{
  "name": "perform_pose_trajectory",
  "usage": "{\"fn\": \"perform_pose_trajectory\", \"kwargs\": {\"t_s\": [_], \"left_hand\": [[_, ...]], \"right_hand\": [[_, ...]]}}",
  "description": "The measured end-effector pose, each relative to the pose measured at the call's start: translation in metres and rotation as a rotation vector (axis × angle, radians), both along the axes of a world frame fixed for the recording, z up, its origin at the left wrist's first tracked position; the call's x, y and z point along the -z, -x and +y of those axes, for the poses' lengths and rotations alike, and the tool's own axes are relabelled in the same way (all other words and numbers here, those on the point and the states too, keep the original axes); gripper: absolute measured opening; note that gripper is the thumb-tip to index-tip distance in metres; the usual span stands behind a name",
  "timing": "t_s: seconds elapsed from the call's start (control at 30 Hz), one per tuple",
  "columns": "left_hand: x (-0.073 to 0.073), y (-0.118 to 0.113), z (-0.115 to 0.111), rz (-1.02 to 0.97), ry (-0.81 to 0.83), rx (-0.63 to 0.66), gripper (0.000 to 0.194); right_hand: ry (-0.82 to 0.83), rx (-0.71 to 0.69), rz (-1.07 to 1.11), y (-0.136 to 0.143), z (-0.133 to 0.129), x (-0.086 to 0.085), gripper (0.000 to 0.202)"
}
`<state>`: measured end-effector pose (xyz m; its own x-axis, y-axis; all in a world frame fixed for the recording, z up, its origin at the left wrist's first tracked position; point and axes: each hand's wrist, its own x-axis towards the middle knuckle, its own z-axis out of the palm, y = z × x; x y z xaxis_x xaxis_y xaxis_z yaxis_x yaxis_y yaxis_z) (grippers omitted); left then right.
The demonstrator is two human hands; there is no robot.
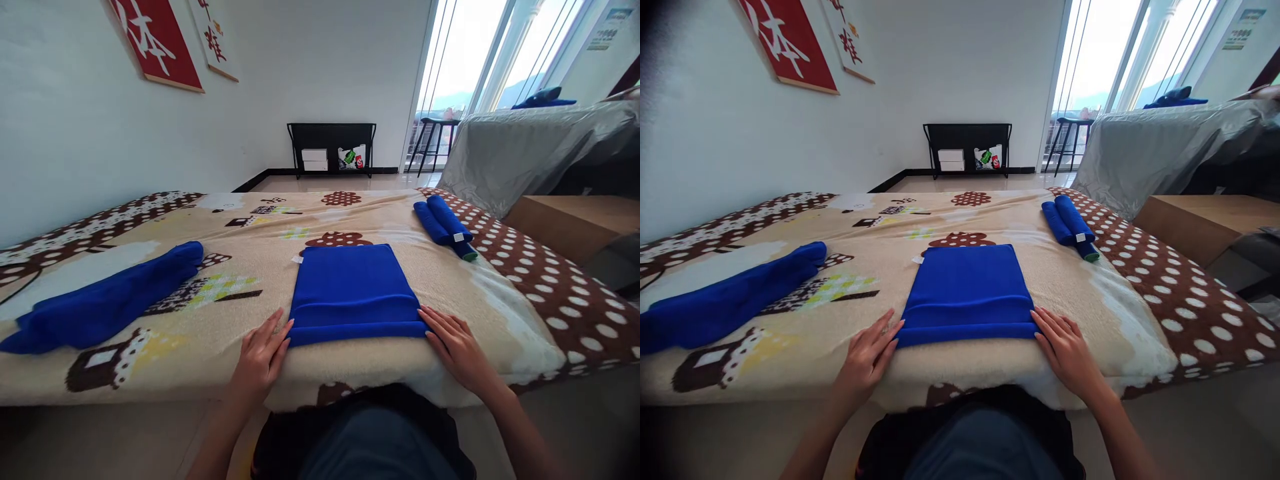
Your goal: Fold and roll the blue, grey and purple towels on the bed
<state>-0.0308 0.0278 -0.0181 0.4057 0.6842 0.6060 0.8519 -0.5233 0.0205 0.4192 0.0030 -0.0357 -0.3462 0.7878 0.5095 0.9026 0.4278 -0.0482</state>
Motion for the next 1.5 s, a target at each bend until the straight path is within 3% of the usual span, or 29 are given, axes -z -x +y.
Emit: {"fn": "perform_pose_trajectory", "kwargs": {"t_s": [0.2, 0.4, 0.77, 0.93, 1.13, 1.23, 1.37, 1.43, 1.5], "left_hand": [[-0.017, 0.0, -0.012, -0.034, -0.02, 0.055, 0.036], [-0.015, 0.008, -0.011, 0.008, 0.138, 0.115, 0.043], [-0.02, 0.002, 0.009, -0.222, 0.143, 0.098, 0.021], [-0.025, 0.009, -0.001, -0.278, 0.182, 0.124, 0.017], [-0.03, 0.011, -0.013, -0.37, 0.423, 0.078, 0.016], [-0.027, -0.002, -0.006, -0.34, 0.403, -0.02, 0.019], [-0.026, -0.041, 0.0, -0.222, 0.104, -0.251, 0.027], [-0.026, -0.067, -0.004, -0.167, 0.004, -0.209, 0.034], [-0.025, -0.094, -0.009, -0.106, -0.005, -0.002, 0.039]], "right_hand": [[-0.168, -0.03, 0.08, -0.001, -0.006, 0.003, 0.046], [-0.025, -0.085, 0.104, -0.012, -0.009, 0.003, 0.044], [-0.022, 0.018, 0.256, 0.001, 0.004, 0.001, 0.022], [-0.02, -0.034, 0.289, 0.0, -0.001, -0.01, 0.019], [0.067, -0.054, 0.268, 0.0, -0.005, -0.02, 0.02], [0.007, 0.05, 0.213, 0.009, 0.004, -0.018, 0.024], [-0.214, 0.268, 0.185, 0.041, 0.012, -0.015, 0.019], [-0.273, 0.254, 0.21, 0.068, 0.01, -0.015, 0.023], [-0.246, 0.116, 0.225, 0.099, 0.005, -0.017, 0.028]]}}
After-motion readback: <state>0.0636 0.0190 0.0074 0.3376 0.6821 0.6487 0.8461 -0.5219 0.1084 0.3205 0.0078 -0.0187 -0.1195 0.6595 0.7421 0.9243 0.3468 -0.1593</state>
